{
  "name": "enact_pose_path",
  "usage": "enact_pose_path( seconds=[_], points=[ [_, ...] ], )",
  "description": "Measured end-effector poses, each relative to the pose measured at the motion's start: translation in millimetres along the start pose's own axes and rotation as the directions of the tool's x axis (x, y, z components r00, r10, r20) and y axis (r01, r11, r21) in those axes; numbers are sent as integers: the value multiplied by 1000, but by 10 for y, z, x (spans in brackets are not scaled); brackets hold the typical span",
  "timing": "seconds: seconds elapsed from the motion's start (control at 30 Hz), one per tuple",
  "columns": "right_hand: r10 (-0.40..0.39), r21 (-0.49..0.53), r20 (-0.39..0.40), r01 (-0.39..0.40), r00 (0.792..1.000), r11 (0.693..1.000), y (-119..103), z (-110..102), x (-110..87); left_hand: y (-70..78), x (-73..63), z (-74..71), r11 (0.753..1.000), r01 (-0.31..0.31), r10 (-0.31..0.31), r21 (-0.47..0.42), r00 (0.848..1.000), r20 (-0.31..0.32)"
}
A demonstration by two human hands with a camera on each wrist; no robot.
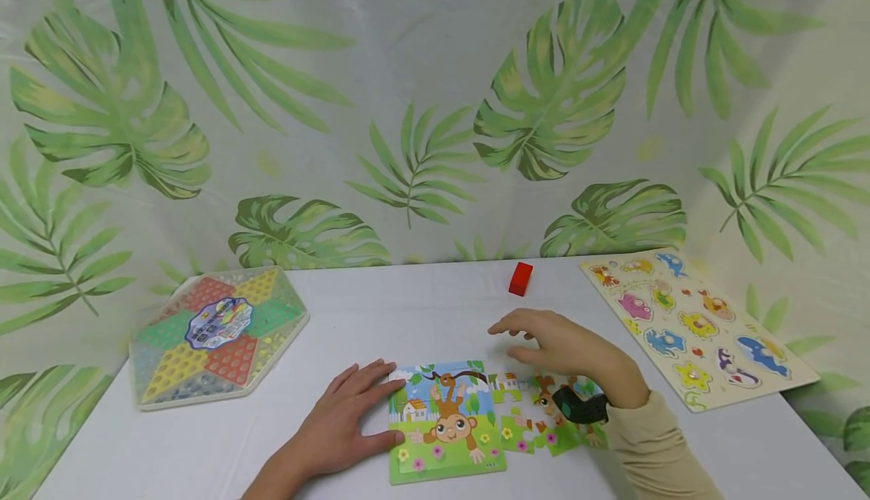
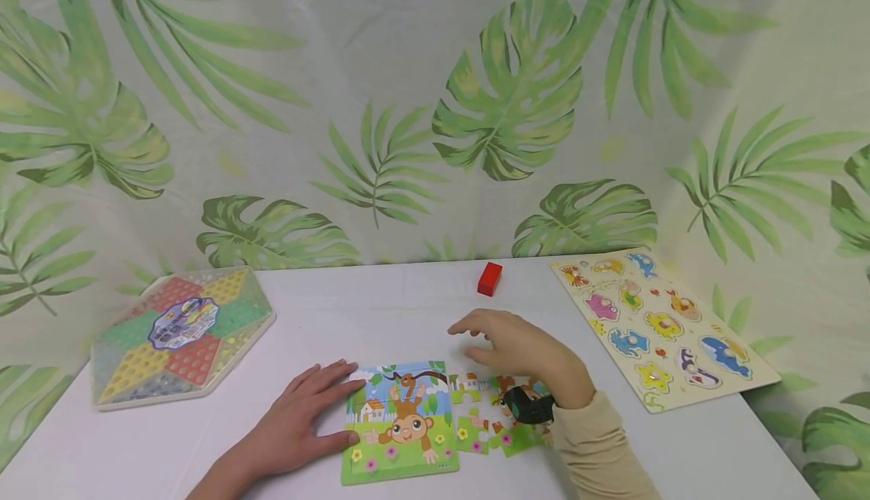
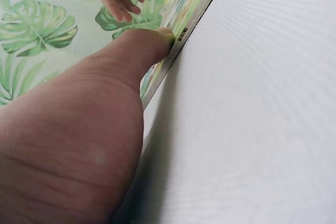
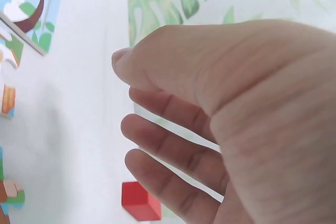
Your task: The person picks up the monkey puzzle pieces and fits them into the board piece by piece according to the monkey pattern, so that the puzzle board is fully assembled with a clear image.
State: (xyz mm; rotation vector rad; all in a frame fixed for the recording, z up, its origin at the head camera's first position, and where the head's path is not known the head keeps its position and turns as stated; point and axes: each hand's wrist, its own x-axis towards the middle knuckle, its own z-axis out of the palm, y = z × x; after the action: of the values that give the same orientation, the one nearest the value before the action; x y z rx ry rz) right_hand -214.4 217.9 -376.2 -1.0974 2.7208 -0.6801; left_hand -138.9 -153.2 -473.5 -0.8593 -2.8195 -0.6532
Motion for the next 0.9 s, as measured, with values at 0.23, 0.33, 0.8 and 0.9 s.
enact_pose_path(
  seconds=[0.23, 0.33, 0.8, 0.9],
  points=[
    [28, 6, -15, -28, 999, 1000, 109, -38, -50, 3, 0, -4, 1000, 10, -10, -4, 1000, 10],
    [38, 3, -22, -38, 999, 999, 166, -51, -71, 1, 0, -3, 1000, 11, -11, -2, 1000, 11],
    [78, 109, -24, -75, 997, 991, 334, -120, -167, -1, -1, -4, 1000, 10, -10, 2, 1000, 10],
    [100, 124, -20, -97, 995, 987, 385, -133, -194, 2, -4, -6, 1000, 11, -11, 0, 1000, 12]
  ],
)
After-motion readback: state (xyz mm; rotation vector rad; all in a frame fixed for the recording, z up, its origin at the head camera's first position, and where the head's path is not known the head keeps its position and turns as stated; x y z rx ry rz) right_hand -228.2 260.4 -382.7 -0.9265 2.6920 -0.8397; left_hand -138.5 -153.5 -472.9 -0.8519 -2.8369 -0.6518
